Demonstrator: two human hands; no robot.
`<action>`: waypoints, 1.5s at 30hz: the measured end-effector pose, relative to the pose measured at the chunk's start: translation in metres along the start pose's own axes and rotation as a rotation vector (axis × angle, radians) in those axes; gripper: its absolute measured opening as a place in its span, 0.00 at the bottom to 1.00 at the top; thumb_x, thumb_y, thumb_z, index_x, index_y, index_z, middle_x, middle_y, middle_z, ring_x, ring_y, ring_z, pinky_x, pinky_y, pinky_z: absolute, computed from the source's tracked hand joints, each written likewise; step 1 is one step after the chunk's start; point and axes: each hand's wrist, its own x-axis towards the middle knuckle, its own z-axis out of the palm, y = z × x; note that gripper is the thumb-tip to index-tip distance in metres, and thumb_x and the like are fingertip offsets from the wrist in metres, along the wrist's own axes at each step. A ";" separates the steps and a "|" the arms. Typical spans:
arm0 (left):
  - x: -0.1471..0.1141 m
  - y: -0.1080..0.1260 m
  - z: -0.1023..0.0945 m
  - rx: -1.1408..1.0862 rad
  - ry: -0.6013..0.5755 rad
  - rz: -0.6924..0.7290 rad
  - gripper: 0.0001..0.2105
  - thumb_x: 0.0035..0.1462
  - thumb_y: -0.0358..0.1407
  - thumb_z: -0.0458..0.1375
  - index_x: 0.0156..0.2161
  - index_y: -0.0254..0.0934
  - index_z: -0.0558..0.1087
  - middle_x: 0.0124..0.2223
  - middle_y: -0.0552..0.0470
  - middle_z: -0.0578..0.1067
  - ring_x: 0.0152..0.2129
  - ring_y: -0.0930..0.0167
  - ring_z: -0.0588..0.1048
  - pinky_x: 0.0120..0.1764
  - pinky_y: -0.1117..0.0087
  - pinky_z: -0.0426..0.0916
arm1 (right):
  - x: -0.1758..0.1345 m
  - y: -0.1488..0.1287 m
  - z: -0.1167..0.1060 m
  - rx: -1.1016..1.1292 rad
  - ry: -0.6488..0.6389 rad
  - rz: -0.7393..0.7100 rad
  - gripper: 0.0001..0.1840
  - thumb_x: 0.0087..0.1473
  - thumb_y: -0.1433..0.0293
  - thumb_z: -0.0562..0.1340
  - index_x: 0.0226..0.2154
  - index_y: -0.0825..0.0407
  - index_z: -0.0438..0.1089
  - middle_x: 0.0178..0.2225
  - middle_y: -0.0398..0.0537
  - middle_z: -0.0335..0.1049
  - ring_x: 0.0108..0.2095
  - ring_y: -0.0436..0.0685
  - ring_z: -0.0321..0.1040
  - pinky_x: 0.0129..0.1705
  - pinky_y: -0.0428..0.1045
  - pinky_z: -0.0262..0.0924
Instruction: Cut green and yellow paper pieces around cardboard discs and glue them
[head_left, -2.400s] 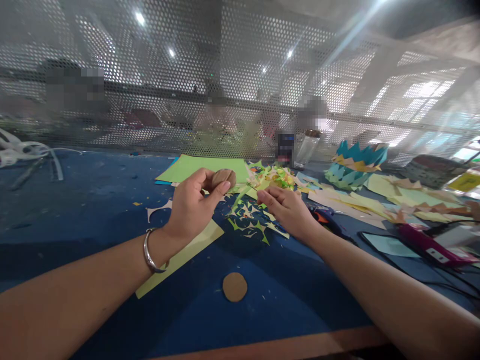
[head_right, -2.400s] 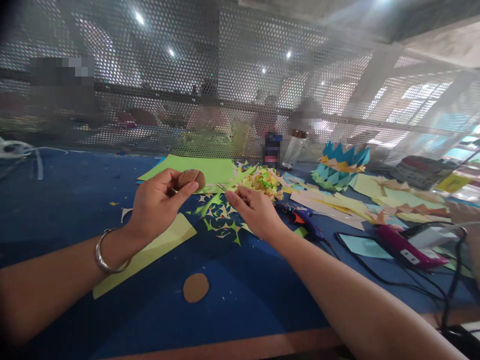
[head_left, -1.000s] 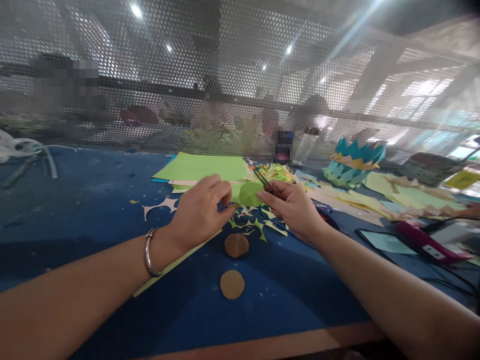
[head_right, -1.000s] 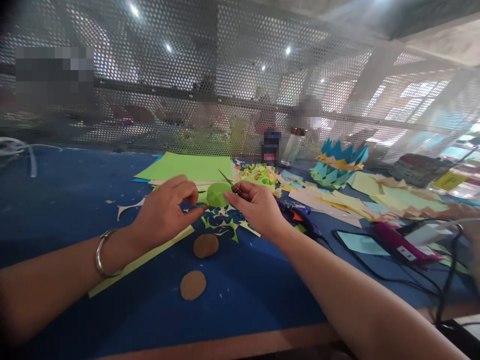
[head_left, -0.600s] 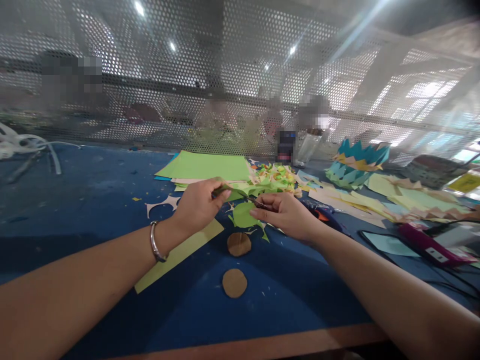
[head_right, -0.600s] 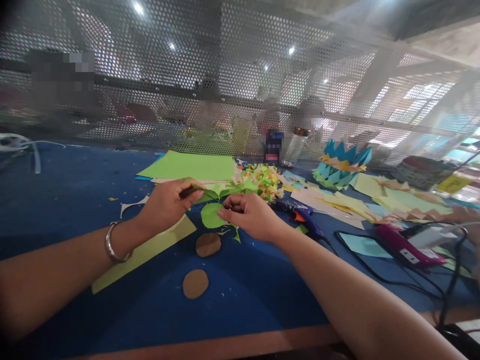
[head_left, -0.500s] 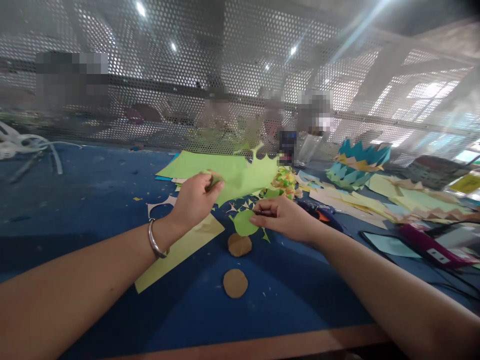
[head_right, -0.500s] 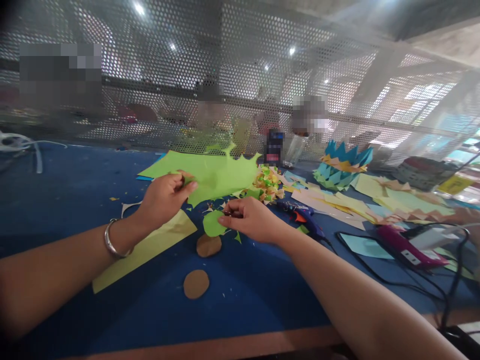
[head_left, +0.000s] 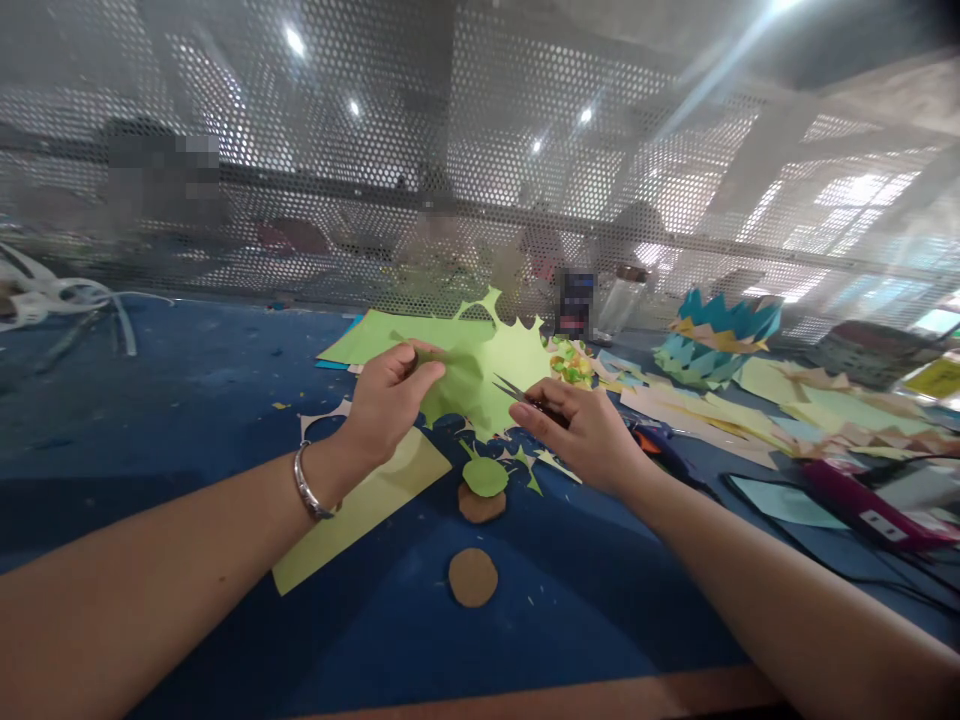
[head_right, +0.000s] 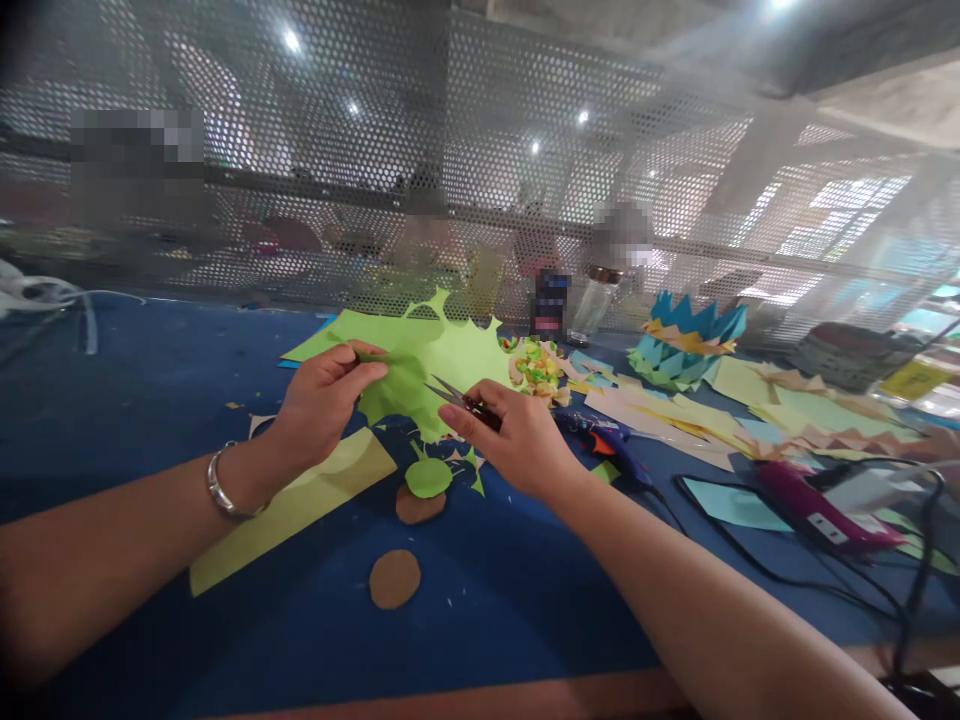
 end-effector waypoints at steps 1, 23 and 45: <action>-0.001 0.001 -0.001 0.055 -0.015 0.040 0.04 0.56 0.36 0.60 0.36 0.39 0.75 0.23 0.58 0.66 0.19 0.75 0.63 0.21 0.73 0.57 | -0.001 -0.001 -0.001 0.003 0.017 0.001 0.23 0.62 0.50 0.57 0.29 0.52 0.67 0.20 0.37 0.54 0.21 0.47 0.50 0.23 0.47 0.43; -0.015 0.023 0.004 0.489 -0.234 0.457 0.07 0.61 0.33 0.57 0.41 0.38 0.77 0.37 0.50 0.77 0.34 0.70 0.74 0.36 0.69 0.67 | -0.002 0.000 -0.003 -0.067 0.185 -0.114 0.23 0.66 0.57 0.54 0.22 0.50 0.54 0.20 0.37 0.48 0.22 0.48 0.48 0.26 0.47 0.45; -0.001 0.013 -0.006 0.516 -0.078 0.267 0.05 0.61 0.34 0.56 0.39 0.37 0.74 0.29 0.54 0.72 0.23 0.75 0.66 0.26 0.72 0.61 | 0.009 0.013 -0.019 -0.313 0.231 0.025 0.23 0.61 0.52 0.58 0.22 0.50 0.60 0.18 0.38 0.53 0.20 0.49 0.51 0.25 0.49 0.43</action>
